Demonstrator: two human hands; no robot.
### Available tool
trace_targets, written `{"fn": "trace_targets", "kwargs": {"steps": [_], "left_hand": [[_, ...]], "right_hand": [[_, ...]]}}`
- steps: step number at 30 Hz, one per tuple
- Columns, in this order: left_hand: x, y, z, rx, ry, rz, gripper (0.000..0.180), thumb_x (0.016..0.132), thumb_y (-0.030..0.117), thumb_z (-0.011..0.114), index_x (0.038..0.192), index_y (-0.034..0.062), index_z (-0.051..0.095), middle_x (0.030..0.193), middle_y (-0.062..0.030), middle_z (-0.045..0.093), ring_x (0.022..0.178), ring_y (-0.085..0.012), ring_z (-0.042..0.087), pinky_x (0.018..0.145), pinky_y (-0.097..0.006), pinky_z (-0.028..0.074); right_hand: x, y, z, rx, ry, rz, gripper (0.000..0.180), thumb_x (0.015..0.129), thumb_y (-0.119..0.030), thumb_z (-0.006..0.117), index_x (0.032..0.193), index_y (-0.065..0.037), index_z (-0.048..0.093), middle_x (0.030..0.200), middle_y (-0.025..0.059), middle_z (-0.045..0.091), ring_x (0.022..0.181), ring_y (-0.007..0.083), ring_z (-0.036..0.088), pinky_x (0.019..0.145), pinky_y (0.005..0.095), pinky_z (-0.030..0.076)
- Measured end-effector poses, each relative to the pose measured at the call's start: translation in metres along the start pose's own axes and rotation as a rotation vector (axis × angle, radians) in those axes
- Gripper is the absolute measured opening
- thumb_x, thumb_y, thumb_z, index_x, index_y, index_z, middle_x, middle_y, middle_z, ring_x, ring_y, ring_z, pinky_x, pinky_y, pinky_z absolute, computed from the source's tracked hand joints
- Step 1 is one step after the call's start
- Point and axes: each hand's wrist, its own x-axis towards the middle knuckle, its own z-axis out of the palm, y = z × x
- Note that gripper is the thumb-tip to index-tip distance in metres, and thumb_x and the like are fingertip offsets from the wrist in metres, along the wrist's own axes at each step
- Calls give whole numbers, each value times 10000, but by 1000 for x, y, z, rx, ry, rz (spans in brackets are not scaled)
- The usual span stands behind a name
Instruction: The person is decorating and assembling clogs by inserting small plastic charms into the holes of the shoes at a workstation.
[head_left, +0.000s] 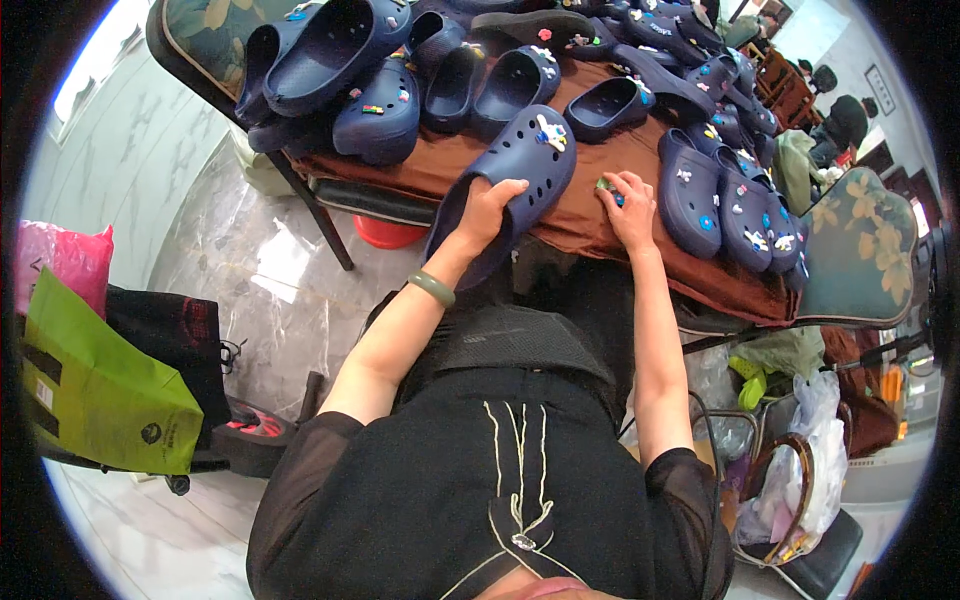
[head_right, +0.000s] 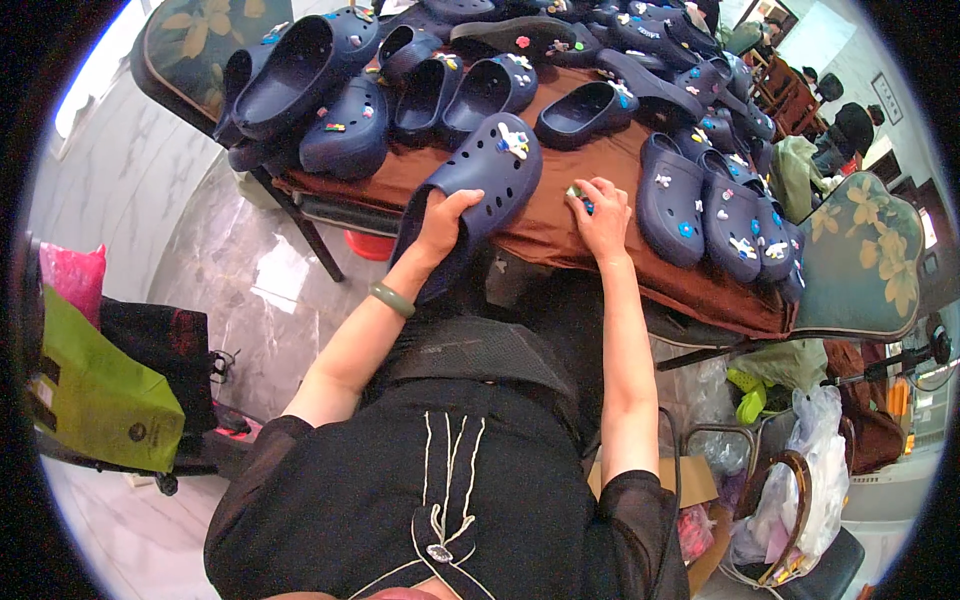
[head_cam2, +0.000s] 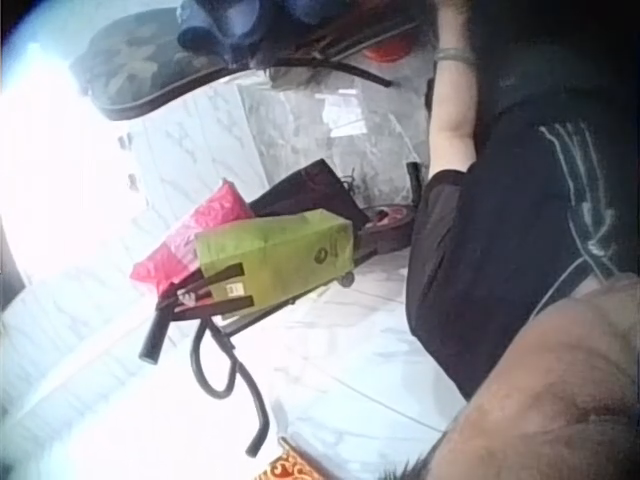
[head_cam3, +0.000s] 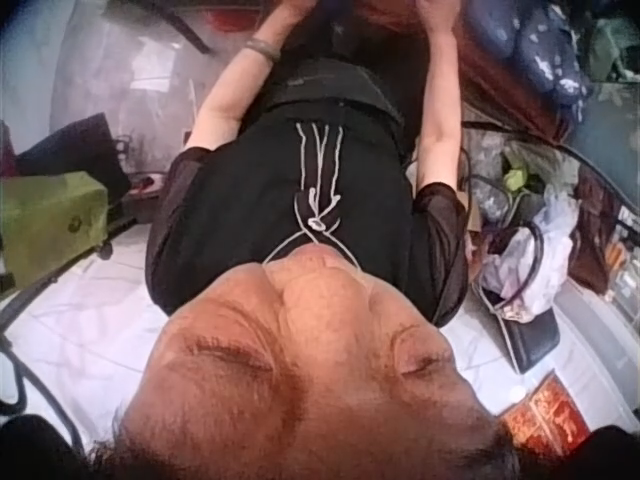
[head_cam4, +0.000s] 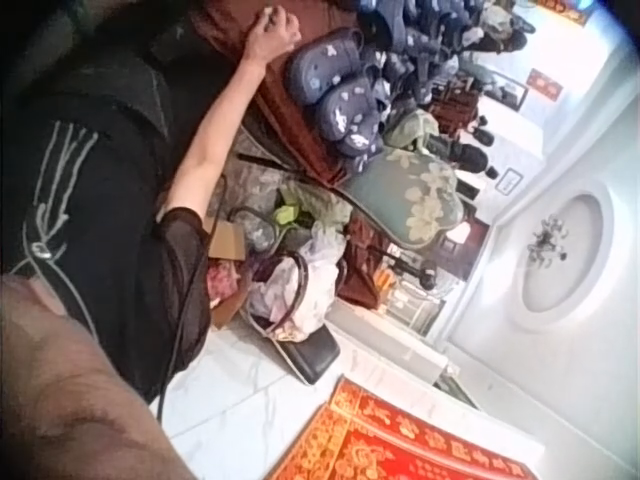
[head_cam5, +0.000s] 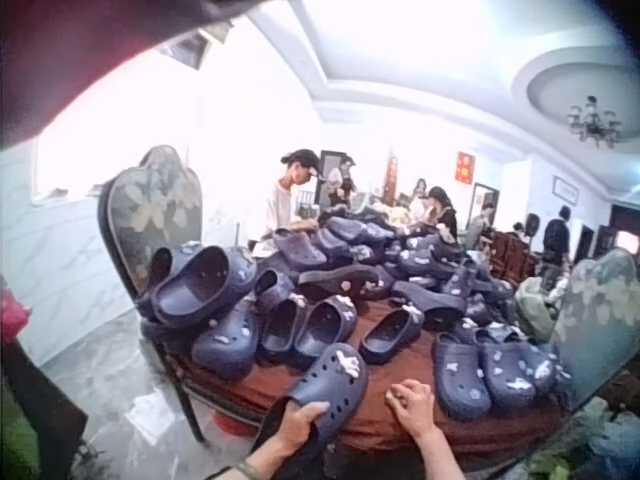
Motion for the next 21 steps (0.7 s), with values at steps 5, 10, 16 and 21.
{"fn": "trace_targets", "kwargs": {"steps": [5, 10, 16, 21], "left_hand": [[0, 0, -1, 23, -8, 4, 272, 774, 154, 578, 975, -28, 595, 933, -57, 604, 867, -149, 564, 787, -284, 447], [-1, 0, -2, 1, 1, -24, 285, 772, 164, 586, 975, -36, 597, 927, -55, 606, 860, -151, 566, 787, -281, 447], [2, -10, -12, 76, -37, 11, 289, 779, 159, 584, 994, -34, 593, 944, -55, 616, 868, -144, 571, 792, -284, 450], [2, 0, -6, 168, -19, 130, 288, 781, 149, 579, 1011, -25, 590, 941, -46, 617, 872, -151, 573, 794, -291, 452]], "right_hand": [[8, -2, 7, -65, 47, -74, 149, 775, -268, 673, 888, -173, 695, 927, -26, 613, 945, 225, 527, 807, 388, 393], [11, -22, 0, -156, 270, -145, 105, 762, -202, 686, 862, -171, 698, 882, -25, 618, 877, 184, 535, 784, 358, 380], [55, -114, -2, 177, 358, -403, 156, 713, -125, 716, 864, -147, 689, 811, -7, 615, 802, 200, 555, 765, 341, 388], [77, -129, 25, 241, 189, -569, 165, 708, -114, 707, 870, -122, 678, 826, 22, 613, 816, 229, 561, 740, 355, 426]]}}
